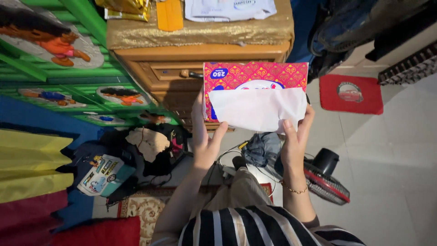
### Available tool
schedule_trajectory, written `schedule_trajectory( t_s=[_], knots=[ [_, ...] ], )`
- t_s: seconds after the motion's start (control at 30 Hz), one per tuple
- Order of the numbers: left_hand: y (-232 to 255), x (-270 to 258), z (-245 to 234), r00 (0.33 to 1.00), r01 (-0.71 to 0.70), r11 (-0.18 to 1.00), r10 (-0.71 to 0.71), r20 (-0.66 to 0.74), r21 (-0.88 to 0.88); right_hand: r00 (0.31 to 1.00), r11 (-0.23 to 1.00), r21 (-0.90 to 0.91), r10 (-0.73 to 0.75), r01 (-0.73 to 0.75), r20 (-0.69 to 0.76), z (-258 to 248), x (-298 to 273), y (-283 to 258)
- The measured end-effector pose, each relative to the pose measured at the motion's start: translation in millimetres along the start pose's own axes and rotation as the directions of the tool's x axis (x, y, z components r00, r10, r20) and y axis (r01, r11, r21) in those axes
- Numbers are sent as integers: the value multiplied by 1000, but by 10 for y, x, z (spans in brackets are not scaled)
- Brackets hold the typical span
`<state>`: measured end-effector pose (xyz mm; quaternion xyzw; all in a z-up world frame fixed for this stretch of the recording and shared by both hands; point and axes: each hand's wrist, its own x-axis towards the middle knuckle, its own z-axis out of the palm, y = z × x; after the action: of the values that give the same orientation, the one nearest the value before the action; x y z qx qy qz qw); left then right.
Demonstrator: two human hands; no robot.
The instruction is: Organizing various household items including bags, electrical cables, clothing, a brown plush decorative item, tissues, and toiletries.
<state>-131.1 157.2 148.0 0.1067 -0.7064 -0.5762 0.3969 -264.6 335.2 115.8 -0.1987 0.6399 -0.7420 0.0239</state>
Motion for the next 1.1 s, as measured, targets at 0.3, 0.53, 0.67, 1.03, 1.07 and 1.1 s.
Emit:
schedule_trajectory(
  t_s=[0.3,0.53,0.67,1.03,1.07,1.1],
  knots=[
    [-87,778,229,996,48,922,-71,-46,-383,986,991,-39,-119,124,119,251,941,-197],
    [-243,1459,346,985,-92,981,64,-163,-171,976,988,-53,-131,142,173,470,1645,-346],
    [-318,1819,306,984,-61,989,38,-172,-132,954,987,3,-155,159,256,619,1923,-295],
    [-872,2249,104,964,-99,943,170,-205,319,902,930,-165,-255,327,348,910,2168,-80],
    [-886,2256,105,962,-88,946,163,-221,313,886,932,-139,-260,334,385,920,2165,-72],
    [-899,2260,106,959,-77,948,155,-236,308,868,934,-113,-264,339,420,927,2160,-63]
  ],
)
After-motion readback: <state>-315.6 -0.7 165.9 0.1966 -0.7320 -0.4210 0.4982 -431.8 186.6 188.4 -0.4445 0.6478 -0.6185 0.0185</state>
